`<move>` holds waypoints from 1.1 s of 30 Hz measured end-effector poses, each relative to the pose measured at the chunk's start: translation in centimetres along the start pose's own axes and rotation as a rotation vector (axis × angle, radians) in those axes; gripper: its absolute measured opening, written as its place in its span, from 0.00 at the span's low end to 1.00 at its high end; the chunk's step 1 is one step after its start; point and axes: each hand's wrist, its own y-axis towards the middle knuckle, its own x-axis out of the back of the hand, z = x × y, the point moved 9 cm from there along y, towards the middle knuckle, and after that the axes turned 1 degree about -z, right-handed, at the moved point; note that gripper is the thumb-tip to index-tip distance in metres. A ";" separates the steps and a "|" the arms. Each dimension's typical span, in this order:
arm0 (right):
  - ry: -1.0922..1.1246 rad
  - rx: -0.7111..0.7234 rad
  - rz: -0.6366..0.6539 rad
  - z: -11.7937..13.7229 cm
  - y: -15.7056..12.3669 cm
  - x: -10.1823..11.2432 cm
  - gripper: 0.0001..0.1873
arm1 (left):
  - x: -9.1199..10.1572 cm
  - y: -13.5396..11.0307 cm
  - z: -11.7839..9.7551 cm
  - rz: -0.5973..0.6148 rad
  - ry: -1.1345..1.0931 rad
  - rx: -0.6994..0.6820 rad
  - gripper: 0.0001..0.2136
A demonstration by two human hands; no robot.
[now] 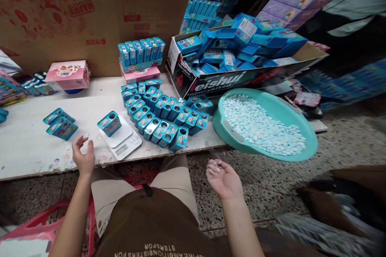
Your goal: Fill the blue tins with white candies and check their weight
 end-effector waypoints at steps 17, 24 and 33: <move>-0.082 -0.097 0.027 -3.3 -1.1 -1.5 0.09 | -0.7 -2.7 2.7 0.016 0.243 -0.089 0.13; -0.162 -0.150 0.272 -4.6 -3.6 -9.6 0.13 | -0.7 -2.7 3.0 0.006 0.259 -0.071 0.13; -0.408 -0.265 0.496 -15.5 0.2 -29.0 0.16 | -0.2 -2.9 3.5 -0.040 0.184 -0.086 0.12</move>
